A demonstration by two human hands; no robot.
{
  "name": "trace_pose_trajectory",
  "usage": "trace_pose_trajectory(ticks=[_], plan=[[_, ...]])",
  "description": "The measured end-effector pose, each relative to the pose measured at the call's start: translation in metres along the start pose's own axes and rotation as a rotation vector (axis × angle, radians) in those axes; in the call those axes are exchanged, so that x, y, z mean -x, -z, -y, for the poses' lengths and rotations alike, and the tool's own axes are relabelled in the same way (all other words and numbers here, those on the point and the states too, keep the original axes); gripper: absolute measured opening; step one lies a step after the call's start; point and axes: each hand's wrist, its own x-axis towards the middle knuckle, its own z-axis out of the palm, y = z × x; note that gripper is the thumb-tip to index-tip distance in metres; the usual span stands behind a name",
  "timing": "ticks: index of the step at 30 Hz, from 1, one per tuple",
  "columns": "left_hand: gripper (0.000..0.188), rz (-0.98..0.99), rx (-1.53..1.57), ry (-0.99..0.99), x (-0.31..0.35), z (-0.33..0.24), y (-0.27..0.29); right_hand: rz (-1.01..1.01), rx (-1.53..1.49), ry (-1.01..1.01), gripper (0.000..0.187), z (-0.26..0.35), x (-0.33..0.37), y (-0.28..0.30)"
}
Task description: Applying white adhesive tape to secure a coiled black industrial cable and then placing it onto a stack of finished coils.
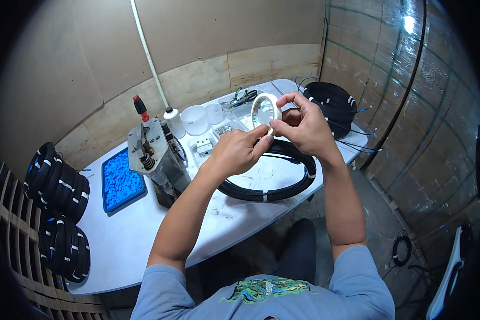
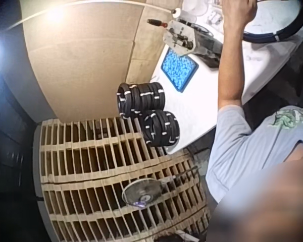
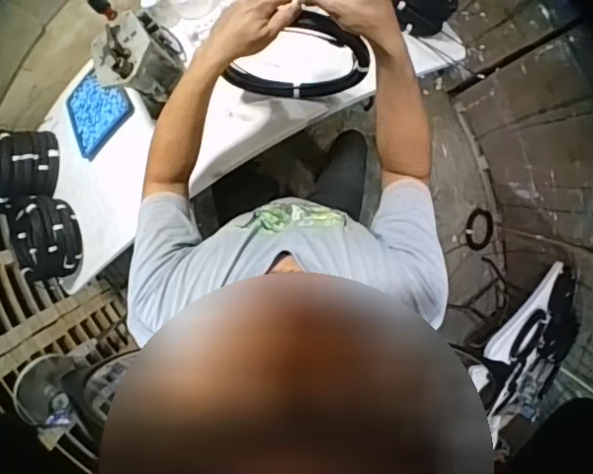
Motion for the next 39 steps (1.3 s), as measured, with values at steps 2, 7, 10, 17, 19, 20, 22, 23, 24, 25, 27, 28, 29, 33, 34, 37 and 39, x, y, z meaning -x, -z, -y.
trace_pose_trajectory(ticks=[2,7,10,17,19,20,22,23,24,25,27,28,29,33,34,37,39], plan=[[0.031,-0.009,-0.008,-0.011,-0.002,0.000,-0.003,-0.008,0.053,-0.006,0.029,0.005,0.002,0.002],[0.035,0.010,-0.069,0.002,-0.004,0.000,-0.004,0.025,0.186,0.018,0.030,-0.003,0.002,0.005],[0.035,-0.003,-0.059,-0.005,-0.001,0.002,-0.004,-0.002,0.126,0.017,0.030,0.008,0.005,-0.001],[0.034,0.004,-0.048,0.012,-0.001,0.000,-0.002,0.008,0.068,0.000,0.030,0.005,0.003,-0.002],[0.034,0.001,-0.042,0.014,-0.001,0.000,-0.003,0.012,0.071,0.006,0.030,0.005,0.002,-0.001],[0.034,0.003,-0.047,0.009,-0.001,0.001,-0.003,0.017,0.073,0.013,0.029,0.005,0.002,-0.001],[0.034,0.005,-0.050,0.003,-0.001,0.001,-0.003,0.039,0.142,0.007,0.029,0.000,0.000,0.002],[0.033,0.003,-0.044,0.009,-0.001,0.001,-0.002,0.059,0.213,0.002,0.028,-0.002,0.000,0.003],[0.033,0.002,-0.037,0.015,-0.002,0.000,-0.001,0.058,0.215,0.002,0.028,-0.001,0.001,0.002],[0.033,0.001,-0.039,0.019,-0.001,0.002,-0.001,-0.001,0.091,0.017,0.025,-0.002,0.003,-0.004],[0.030,-0.031,0.000,0.015,0.001,0.005,-0.002,-0.056,-0.037,0.032,0.023,-0.005,0.001,-0.009],[0.030,-0.032,0.000,0.013,0.001,0.005,-0.002,-0.049,-0.037,0.036,0.022,-0.004,0.001,-0.008],[0.030,-0.038,-0.001,0.006,0.000,0.005,-0.003,-0.042,-0.037,0.040,0.022,-0.003,0.002,-0.007],[0.031,-0.018,0.006,0.022,-0.001,0.004,0.000,0.042,0.071,0.024,0.026,-0.024,-0.001,0.000],[0.031,-0.018,0.004,0.025,0.000,0.006,0.001,0.021,-0.013,0.019,0.027,-0.026,-0.001,-0.002],[0.032,-0.032,0.031,0.018,0.002,0.012,0.002,-0.019,-0.138,0.016,0.026,-0.018,0.004,-0.005],[0.031,0.002,0.066,0.024,0.001,0.013,0.004,-0.041,-0.206,-0.021,0.021,-0.015,0.005,-0.004]])
